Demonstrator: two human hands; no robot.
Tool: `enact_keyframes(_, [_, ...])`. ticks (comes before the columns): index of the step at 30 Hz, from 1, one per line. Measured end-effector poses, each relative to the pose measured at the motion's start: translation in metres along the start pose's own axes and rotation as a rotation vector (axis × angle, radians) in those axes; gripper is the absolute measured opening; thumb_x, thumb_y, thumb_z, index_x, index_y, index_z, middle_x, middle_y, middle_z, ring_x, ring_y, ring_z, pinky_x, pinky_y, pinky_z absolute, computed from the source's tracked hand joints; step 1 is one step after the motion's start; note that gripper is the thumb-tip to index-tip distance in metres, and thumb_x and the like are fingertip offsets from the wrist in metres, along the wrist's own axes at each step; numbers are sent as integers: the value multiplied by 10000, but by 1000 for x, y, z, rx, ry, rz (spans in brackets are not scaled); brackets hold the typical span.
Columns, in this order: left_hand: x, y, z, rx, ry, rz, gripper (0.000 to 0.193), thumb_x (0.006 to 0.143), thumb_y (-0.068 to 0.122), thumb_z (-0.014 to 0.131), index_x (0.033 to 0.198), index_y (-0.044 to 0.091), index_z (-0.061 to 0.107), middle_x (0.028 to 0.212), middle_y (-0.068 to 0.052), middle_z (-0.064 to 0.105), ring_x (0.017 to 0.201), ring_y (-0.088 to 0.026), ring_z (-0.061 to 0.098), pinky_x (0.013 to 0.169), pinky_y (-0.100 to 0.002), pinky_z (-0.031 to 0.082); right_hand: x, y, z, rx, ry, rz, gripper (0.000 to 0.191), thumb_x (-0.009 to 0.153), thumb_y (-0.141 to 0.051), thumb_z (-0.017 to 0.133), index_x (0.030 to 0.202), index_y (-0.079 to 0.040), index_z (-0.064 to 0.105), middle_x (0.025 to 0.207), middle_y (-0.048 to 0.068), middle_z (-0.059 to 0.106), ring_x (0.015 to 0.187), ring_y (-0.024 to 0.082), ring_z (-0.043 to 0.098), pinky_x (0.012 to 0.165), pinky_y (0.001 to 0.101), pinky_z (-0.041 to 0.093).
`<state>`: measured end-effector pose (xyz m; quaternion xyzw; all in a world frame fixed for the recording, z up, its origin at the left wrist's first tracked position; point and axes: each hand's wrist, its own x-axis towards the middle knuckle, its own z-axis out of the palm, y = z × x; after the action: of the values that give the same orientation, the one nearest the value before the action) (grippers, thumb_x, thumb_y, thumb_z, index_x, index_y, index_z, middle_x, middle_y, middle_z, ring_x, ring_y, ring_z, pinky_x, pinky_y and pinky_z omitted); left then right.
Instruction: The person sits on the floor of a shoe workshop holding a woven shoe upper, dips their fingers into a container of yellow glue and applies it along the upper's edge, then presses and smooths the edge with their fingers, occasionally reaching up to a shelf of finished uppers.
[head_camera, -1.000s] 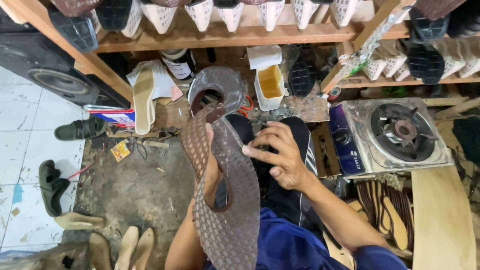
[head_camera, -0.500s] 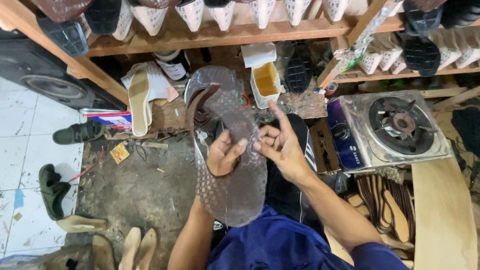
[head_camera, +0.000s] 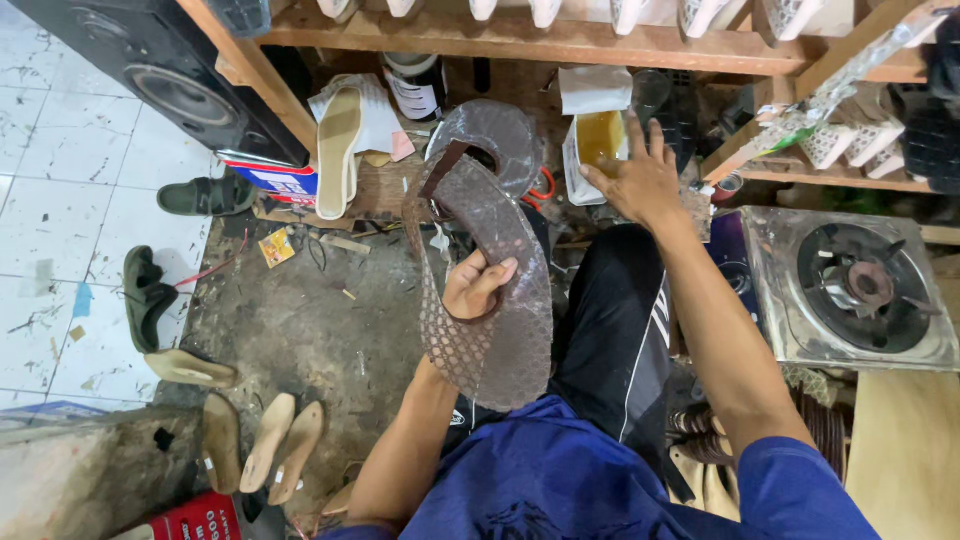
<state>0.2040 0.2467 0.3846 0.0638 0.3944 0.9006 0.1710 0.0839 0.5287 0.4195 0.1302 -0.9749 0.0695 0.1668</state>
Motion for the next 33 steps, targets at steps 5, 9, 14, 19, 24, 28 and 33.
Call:
enact_keyframes(5, [12, -17, -15, 64, -57, 188, 281, 1045, 24, 605, 1319, -31, 627, 1169, -40, 694, 1037, -117, 623, 945, -279, 486, -19, -22, -36, 102, -176, 264, 601, 1105, -544, 422, 1039, -95, 816, 1379, 152, 650, 1308, 371, 551, 1081, 482, 389])
enact_keyframes(9, [15, -20, -13, 29, -65, 133, 298, 1034, 35, 597, 1328, -18, 609, 1178, -46, 697, 1050, -121, 635, 954, -288, 492, -51, -58, -79, 1008, 64, 3, 689, 1134, -601, 335, 1142, -19, 704, 1244, 182, 685, 1245, 346, 631, 1127, 425, 437])
enact_keyframes(14, [10, -8, 11, 15, -97, 41, 291, 1054, 57, 578, 1332, -28, 605, 1174, -63, 703, 1048, -135, 652, 948, -306, 513, -75, -96, -102, 976, 123, -225, 899, 1093, -665, 157, 1284, 38, 682, 1213, 199, 657, 1192, 340, 584, 1123, 431, 411])
enact_keyframes(19, [5, 12, 23, -44, -104, 43, 311, 1048, 50, 562, 1349, -24, 590, 1179, -82, 707, 1062, -153, 667, 956, -312, 524, -80, -104, -106, 919, 144, -289, 898, 1097, -650, 113, 1248, -6, 720, 1225, 176, 672, 1222, 356, 595, 1171, 474, 405])
enact_keyframes(24, [2, 18, 27, -35, -75, 39, 315, 1049, 28, 562, 1356, -40, 585, 1190, -92, 703, 1077, -163, 662, 968, -317, 523, -85, -101, -108, 861, 237, -322, 876, 1096, -634, 101, 1211, -37, 732, 1172, 153, 688, 1209, 349, 599, 1196, 516, 390])
enact_keyframes(28, [1, 10, 34, -39, -98, 49, 295, 1061, 31, 563, 1347, -34, 591, 1201, -87, 696, 1108, -158, 652, 998, -304, 509, -85, -99, -107, 770, 230, -319, 894, 1105, -638, 122, 1252, 8, 723, 1176, 197, 683, 1194, 374, 589, 1162, 511, 390])
enact_keyframes(33, [-2, 17, 32, -103, 18, 111, 284, 1040, 22, 560, 1318, -19, 601, 1209, -81, 692, 1104, -158, 649, 996, -316, 513, -96, -106, -110, 786, 232, -376, 840, 1095, -603, 115, 1177, -73, 761, 1137, 132, 712, 1169, 346, 621, 1171, 562, 363])
